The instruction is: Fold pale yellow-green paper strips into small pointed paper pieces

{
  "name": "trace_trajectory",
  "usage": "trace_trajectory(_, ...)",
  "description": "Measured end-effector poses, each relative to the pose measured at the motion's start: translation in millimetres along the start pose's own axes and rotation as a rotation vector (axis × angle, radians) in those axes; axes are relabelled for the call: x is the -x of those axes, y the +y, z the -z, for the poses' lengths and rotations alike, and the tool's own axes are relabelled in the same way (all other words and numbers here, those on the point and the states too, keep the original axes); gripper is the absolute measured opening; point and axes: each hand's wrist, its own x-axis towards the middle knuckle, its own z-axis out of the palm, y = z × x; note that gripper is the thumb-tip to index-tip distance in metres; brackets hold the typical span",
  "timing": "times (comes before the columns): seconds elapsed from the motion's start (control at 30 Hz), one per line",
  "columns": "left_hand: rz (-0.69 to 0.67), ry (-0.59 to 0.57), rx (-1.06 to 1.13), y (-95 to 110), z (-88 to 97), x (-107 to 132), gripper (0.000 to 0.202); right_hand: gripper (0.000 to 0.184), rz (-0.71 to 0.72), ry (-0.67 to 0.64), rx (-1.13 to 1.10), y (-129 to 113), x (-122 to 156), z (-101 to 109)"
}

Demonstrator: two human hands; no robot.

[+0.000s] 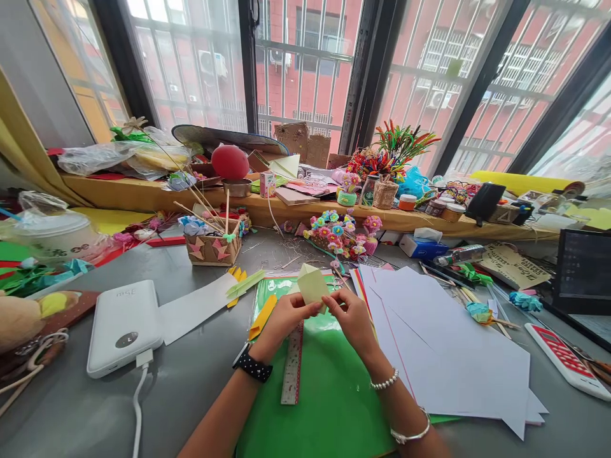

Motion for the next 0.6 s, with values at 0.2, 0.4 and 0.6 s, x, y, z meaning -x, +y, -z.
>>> trace_trajectory(0.2,0.042,0.058,0.107,-0.7,1.0,-0.2,0.03,0.027,-0.028,-0.072,-0.071,4.7,-3.6,4.3)
trace_trajectory(0.4,0.062,0.078,0.161,0.3,0.9,1.8,0.029,0.026,-0.083,-0.248,-0.188,8.2,-5.7,7.8)
trace_trajectory(0.6,0.055,0.091,0.151,1.5,-1.9,3.1,0.025,0.023,-0.074,-0.205,-0.192,2.7,-2.2,2.8)
